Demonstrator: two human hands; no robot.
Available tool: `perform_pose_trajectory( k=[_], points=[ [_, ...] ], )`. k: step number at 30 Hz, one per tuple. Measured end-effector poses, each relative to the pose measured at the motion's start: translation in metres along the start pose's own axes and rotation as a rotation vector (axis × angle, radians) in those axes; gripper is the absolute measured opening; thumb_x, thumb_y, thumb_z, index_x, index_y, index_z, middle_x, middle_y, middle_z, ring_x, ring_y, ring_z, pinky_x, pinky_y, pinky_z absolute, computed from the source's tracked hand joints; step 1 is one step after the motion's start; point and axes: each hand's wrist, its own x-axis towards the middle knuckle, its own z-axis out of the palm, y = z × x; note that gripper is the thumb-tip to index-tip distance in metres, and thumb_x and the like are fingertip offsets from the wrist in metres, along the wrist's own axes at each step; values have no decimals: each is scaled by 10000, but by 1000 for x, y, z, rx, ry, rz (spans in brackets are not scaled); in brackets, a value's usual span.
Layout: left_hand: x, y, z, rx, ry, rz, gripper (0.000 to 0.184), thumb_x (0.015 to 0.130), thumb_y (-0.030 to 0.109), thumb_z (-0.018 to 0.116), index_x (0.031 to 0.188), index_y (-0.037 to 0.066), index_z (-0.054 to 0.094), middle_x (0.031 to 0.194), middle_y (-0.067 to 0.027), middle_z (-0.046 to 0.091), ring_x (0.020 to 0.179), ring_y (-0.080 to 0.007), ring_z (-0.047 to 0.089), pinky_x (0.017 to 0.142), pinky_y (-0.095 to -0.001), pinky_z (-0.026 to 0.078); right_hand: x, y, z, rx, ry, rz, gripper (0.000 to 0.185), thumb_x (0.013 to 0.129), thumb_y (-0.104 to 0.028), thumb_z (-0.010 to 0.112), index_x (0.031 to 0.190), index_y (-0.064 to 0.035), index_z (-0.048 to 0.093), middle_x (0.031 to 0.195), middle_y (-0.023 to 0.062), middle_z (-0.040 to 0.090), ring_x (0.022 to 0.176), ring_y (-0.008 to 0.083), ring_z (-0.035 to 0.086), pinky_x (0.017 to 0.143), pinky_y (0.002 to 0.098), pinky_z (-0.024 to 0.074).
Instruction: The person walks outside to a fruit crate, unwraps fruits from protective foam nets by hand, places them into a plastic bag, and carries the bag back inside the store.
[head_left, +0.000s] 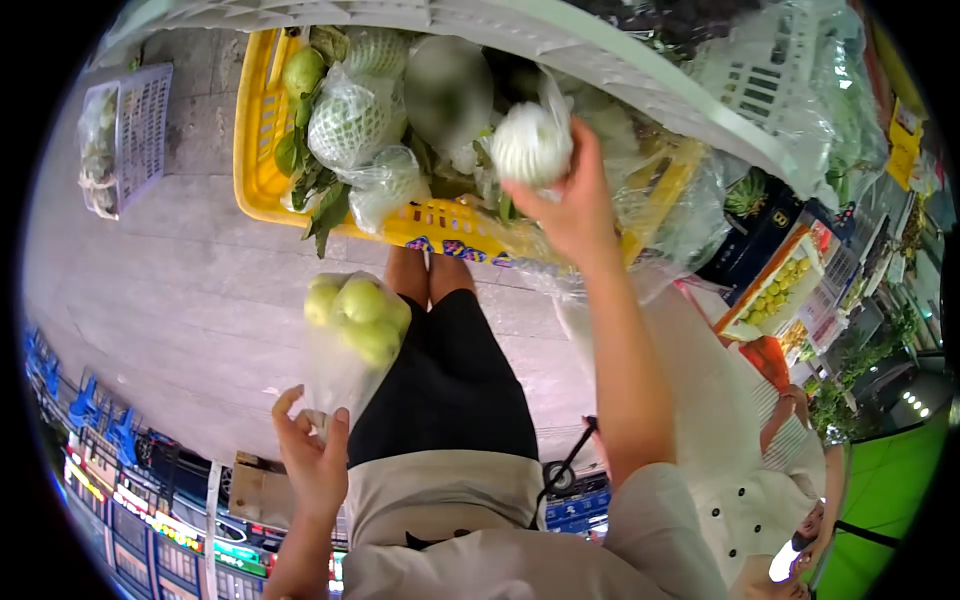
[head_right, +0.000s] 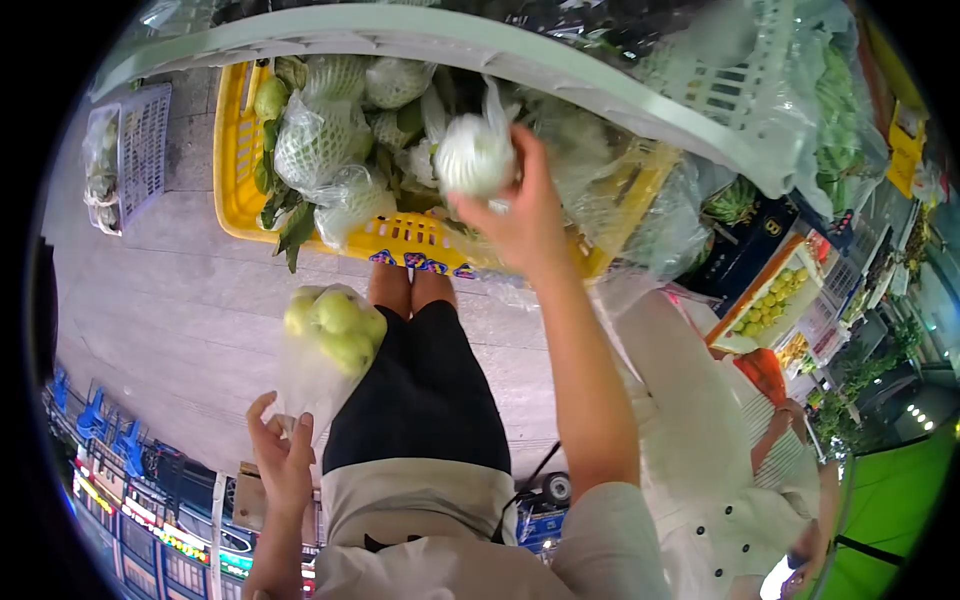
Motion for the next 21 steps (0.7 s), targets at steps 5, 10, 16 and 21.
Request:
perform_pose_trajectory(
  k=[5, 10, 16, 21],
  points=[
    [-19, 43, 15, 204, -134, 170, 516, 943, 80, 709, 1379, 35, 437, 715, -10, 596, 517, -8, 423, 462, -186, 297, -68, -31, -7, 885, -168, 124, 844, 881, -104, 758, 1541, -43, 236, 1337, 177, 586, 1220, 310, 628, 989, 467, 569],
    [-9, 63, 27, 453, -343, 321, 342, 918, 140, 763, 1196, 19, 606, 655, 12, 537, 496, -4, 411, 445, -218, 286, -102, -33, 12, 1510, -437, 342, 649, 1043, -451, 483, 1566, -125, 278, 1222, 222, 654, 863, 338, 723, 586, 451, 613],
    [-2, 79, 42, 222, -482, 114, 256, 994, 117, 679, 1216, -6, 644, 738, 8, 598, 600, -31, 522, 541, -203, 445, -108, -54, 32, 1142, -316, 276, 779, 1006, -565, 465, 1606, -115, 254, 1578, 309, 337, 1351, 399, 514, 1006, 510, 538],
    [10, 93, 48, -80, -664, -74, 760, 915, 173, 783, 1532, 42, 358, 1005, -108, 678, 799, -109, 637, 716, -249, 531, -119, -50, 34, 1148, -292, 124, 849, 883, -225, 780, 1546, -87, 268, 1570, 251, 361, 1458, 359, 384, 1174, 530, 371]
  ],
)
